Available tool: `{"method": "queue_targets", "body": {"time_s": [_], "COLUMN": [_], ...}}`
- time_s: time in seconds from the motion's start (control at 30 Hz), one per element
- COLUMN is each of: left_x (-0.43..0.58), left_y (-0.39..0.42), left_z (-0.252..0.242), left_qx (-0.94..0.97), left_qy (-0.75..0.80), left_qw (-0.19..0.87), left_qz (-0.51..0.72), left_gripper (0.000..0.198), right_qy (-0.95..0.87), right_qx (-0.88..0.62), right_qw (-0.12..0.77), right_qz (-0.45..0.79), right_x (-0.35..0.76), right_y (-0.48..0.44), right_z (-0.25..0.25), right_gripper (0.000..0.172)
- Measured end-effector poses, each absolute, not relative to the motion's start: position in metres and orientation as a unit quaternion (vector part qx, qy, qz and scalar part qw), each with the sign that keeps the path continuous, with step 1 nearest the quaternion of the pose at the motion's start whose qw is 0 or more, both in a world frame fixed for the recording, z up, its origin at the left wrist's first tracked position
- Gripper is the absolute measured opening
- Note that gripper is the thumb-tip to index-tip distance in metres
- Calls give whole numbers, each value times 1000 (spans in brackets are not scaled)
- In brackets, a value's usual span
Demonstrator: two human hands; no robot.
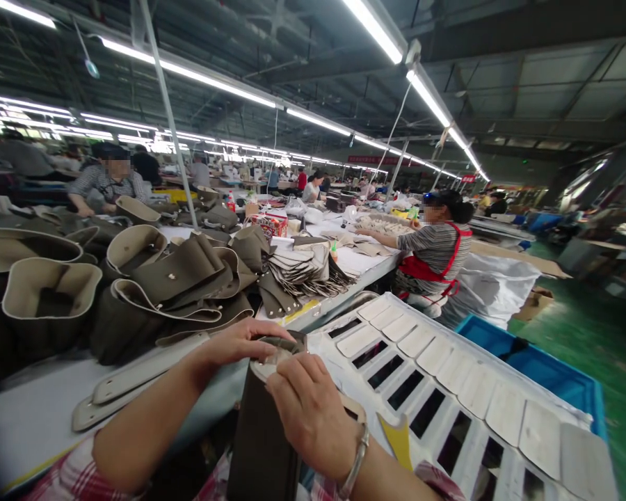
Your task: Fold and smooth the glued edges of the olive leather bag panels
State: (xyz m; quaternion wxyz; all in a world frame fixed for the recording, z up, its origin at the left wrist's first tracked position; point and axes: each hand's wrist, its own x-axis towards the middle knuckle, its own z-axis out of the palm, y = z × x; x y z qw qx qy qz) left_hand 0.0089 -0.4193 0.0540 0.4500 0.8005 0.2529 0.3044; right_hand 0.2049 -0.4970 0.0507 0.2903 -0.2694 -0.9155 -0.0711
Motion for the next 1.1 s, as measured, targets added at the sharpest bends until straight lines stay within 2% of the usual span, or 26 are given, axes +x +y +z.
{"method": "queue_targets", "body": {"time_s": [0.23, 0.33, 0.47, 0.6, 0.73, 0.83, 0.93, 1.0, 1.1], "left_x": [13, 13, 15, 17, 14, 13, 14, 14, 16], "left_y": [-417, -416, -415, -412, -408, -405, -405, -407, -410], "left_z": [48, 42, 38, 38, 39, 33, 25, 23, 25], "left_qx": [796, 782, 746, 739, 760, 751, 686, 661, 676], "left_qy": [250, 247, 256, 280, 271, 301, 328, 303, 277], "left_qw": [431, 452, 482, 480, 468, 456, 514, 555, 551], "left_qz": [343, 350, 381, 380, 360, 369, 398, 405, 402], "left_gripper": [32, 33, 37, 33, 32, 31, 30, 31, 31], "right_qy": [-932, -914, -853, -867, -884, -898, -904, -884, -874], "right_qx": [-234, -245, -355, -352, -304, -261, -248, -294, -344], "right_qw": [271, 321, 383, 349, 354, 349, 340, 356, 339], "right_qz": [-62, -43, 14, 52, 32, 63, 76, 67, 60], "right_x": [215, 215, 212, 210, 206, 207, 211, 214, 214], "right_y": [-503, -494, -474, -466, -482, -498, -499, -487, -464], "right_z": [43, 46, 57, 60, 59, 64, 72, 75, 73], "right_gripper": [18, 16, 15, 11, 13, 9, 8, 8, 22]}}
